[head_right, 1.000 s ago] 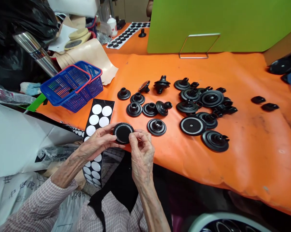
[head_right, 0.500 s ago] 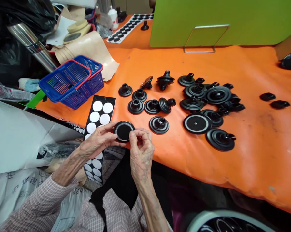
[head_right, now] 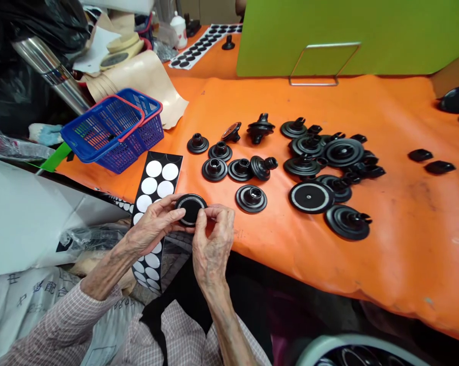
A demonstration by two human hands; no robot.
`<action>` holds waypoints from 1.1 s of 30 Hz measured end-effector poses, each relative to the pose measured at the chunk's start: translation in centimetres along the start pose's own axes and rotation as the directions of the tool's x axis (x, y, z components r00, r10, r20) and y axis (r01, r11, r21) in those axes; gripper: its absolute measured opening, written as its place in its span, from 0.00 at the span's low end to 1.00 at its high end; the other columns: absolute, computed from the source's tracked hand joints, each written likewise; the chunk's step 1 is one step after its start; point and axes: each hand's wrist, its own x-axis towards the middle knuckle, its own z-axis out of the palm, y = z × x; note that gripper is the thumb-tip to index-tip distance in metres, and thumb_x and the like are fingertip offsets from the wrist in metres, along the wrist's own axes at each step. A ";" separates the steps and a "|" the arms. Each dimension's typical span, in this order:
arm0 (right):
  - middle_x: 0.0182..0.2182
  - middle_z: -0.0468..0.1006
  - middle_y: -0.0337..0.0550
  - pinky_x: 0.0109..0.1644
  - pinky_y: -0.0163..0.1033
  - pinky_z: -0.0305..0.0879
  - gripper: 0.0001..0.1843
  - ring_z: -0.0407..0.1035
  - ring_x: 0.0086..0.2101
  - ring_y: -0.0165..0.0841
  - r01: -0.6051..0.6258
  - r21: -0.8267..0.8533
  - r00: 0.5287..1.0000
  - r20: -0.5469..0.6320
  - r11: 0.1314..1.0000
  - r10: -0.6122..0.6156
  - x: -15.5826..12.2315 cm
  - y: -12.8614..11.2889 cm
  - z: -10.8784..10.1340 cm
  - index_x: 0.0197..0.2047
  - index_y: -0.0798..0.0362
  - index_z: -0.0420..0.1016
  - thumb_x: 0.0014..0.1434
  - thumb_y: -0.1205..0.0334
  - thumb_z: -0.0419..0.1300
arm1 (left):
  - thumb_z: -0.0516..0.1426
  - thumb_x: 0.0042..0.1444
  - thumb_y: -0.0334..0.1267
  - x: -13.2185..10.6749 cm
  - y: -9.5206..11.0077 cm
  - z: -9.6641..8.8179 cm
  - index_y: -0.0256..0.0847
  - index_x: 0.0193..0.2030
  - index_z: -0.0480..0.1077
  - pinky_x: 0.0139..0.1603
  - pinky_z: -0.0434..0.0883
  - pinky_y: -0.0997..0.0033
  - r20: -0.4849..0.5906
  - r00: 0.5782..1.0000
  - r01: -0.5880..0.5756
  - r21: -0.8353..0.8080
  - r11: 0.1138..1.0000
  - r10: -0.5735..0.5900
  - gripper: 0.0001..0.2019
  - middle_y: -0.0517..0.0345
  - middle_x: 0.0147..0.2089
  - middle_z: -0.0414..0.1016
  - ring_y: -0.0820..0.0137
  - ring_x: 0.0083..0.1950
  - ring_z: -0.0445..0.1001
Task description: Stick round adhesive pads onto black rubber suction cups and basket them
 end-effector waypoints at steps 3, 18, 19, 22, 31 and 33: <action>0.37 0.70 0.43 0.38 0.42 0.70 0.14 0.68 0.35 0.34 -0.109 0.080 0.994 0.015 0.991 0.108 0.1 0.1 0.0 0.39 0.51 0.65 0.56 0.50 0.60 | 0.64 0.51 0.37 -0.3 0.2 0.0 0.38 0.47 0.73 0.39 0.79 0.65 -0.040 0.999 -0.023 -0.003 1.000 0.022 0.16 0.51 0.47 0.76 0.66 0.41 0.78; 0.30 0.74 0.35 0.36 0.38 0.70 0.22 0.71 0.27 0.28 -0.188 0.610 0.874 0.462 0.770 -0.152 9.3 -12.0 9.5 0.39 0.51 0.67 0.47 0.48 0.67 | 0.58 0.57 0.45 -1.6 17.2 -4.8 0.36 0.59 0.65 0.35 0.73 0.66 -0.276 0.725 -0.320 0.676 0.663 0.631 0.25 0.51 0.44 0.75 0.73 0.30 0.75; 0.32 0.74 0.36 0.36 0.38 0.70 0.20 0.72 0.29 0.28 -0.115 0.587 0.889 0.421 0.801 -0.181 9.5 -12.1 9.2 0.39 0.51 0.67 0.49 0.49 0.66 | 0.57 0.58 0.49 -2.3 17.2 -5.8 0.35 0.54 0.69 0.35 0.72 0.67 -0.263 0.677 -0.290 0.763 0.578 0.687 0.23 0.52 0.42 0.75 0.72 0.31 0.75; 0.29 0.75 0.38 0.37 0.38 0.69 0.14 0.72 0.29 0.30 0.042 0.282 0.889 0.428 0.959 -0.164 7.3 -9.3 6.0 0.37 0.52 0.71 0.55 0.49 0.60 | 0.57 0.55 0.53 -4.7 11.9 -8.9 0.36 0.39 0.74 0.37 0.68 0.70 -0.276 0.821 -0.089 0.803 0.590 0.500 0.19 0.58 0.31 0.74 0.71 0.33 0.71; 0.42 0.81 0.54 0.45 0.48 0.72 0.35 0.75 0.43 0.47 -0.504 -0.103 0.626 0.641 0.858 0.445 -5.2 1.8 2.4 0.48 0.58 0.74 0.44 0.40 0.66 | 0.60 0.50 0.51 -8.1 -5.8 -9.9 0.39 0.37 0.73 0.41 0.67 0.70 -0.541 0.837 0.032 0.189 0.982 0.077 0.17 0.57 0.34 0.73 0.68 0.38 0.70; 0.41 0.82 0.51 0.46 0.48 0.73 0.35 0.75 0.44 0.47 -0.567 -0.028 0.612 0.655 0.823 0.444 -5.7 0.7 3.4 0.48 0.58 0.76 0.42 0.42 0.69 | 0.60 0.51 0.52 -10.3 -6.9 -10.7 0.41 0.36 0.73 0.45 0.68 0.67 -0.631 0.773 0.007 0.117 0.993 0.069 0.16 0.56 0.37 0.73 0.64 0.43 0.71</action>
